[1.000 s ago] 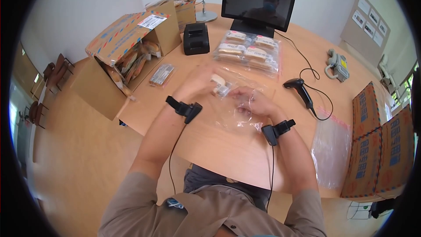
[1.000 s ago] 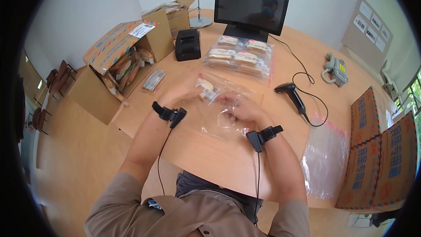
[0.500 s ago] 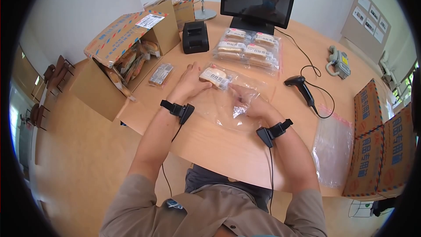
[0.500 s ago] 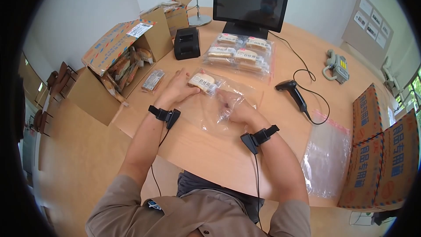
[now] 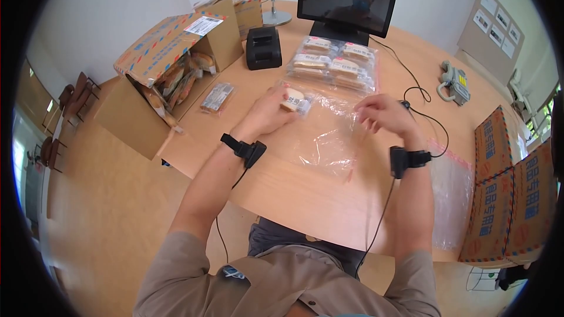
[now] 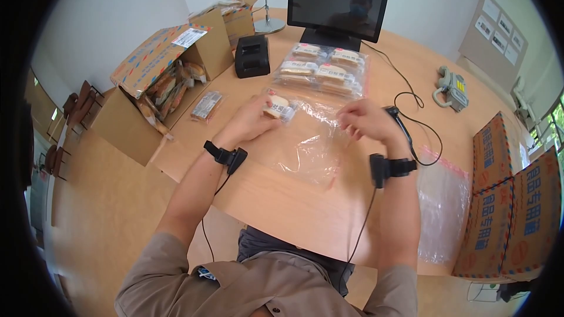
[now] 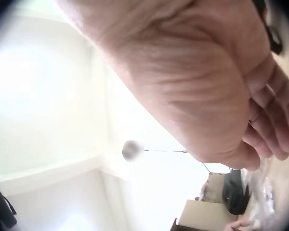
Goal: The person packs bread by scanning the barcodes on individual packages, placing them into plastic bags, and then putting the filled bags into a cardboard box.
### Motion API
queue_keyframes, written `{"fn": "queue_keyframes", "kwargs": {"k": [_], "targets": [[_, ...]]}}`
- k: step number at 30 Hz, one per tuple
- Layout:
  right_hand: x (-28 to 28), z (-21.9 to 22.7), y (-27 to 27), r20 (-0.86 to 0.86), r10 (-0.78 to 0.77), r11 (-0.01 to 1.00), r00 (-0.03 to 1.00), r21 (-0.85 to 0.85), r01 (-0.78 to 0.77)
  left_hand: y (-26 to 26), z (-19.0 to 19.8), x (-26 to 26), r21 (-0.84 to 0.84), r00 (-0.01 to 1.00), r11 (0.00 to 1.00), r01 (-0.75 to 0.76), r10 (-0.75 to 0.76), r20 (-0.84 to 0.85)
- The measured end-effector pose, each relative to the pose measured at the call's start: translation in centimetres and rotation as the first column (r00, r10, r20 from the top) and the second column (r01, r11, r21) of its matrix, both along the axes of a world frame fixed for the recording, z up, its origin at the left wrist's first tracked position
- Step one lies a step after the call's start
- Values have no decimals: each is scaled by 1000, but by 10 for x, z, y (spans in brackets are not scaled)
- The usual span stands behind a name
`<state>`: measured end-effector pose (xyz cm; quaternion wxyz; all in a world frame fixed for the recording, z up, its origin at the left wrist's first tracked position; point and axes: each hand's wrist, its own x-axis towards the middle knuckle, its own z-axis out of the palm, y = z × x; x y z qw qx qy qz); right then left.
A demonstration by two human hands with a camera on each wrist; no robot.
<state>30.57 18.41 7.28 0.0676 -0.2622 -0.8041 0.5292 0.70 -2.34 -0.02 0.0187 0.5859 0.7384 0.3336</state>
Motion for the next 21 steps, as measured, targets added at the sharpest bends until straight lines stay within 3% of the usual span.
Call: {"fn": "queue_keyframes", "kwargs": {"k": [1, 2, 4, 6, 8, 9, 10, 11, 13, 15, 16, 17, 19, 20, 21], "targets": [[11, 9, 6, -31, -57, 997, 998, 47, 59, -2, 10, 8, -75, 988, 992, 101, -91, 125], [23, 17, 9, -81, -121, 992, 989, 29, 123, -2, 10, 11, -78, 988, 992, 99, -88, 130], [44, 25, 20, -124, -180, 983, 976, 8, 182, -2, 9, 14, -242, 945, 917, 316, -282, 165], [63, 26, 35, -176, -305, 948, 936, 33, 315, 2, 5, 17, -273, 942, 902, 334, -307, 138], [77, 15, 53, -129, -446, 862, 886, 202, 464, 2, 2, 4, -310, 949, 897, 316, -300, 101], [85, 6, 65, -130, -422, 876, 897, 197, 440, 7, -1, -7, -252, 936, 905, 344, -311, 161], [93, -4, 78, -99, -476, 805, 874, 351, 478, 7, -2, -17, -189, 918, 909, 371, -329, 220], [93, -8, 80, -79, -537, 709, 840, 497, 499, -7, 36, -8, -250, 960, 947, 202, -141, 241], [93, -14, 81, -16, -523, 739, 852, 490, 463, -15, 51, -33, -245, 978, 969, -24, 73, 194], [93, -12, 74, 96, -483, 819, 870, 400, 411, -18, 44, -86, -256, 965, 936, -242, 205, -164], [91, -15, 75, 96, -488, 818, 867, 397, 416, -23, 12, -121, -170, 853, 864, -475, 404, -330], [88, -24, 78, 112, -435, 843, 894, 401, 359, -28, -12, -145, -42, 674, 746, -664, 574, -466], [82, -48, 91, 125, -373, 860, 919, 419, 292, -54, 31, -118, -216, 641, 620, -754, 623, -448], [78, -52, 92, 122, -386, 856, 914, 417, 306, -53, 35, -128, -213, 648, 631, -746, 614, -451], [74, -56, 92, 127, -410, 842, 903, 432, 322, -51, 40, -140, -393, 731, 617, -682, 586, -348]]}}
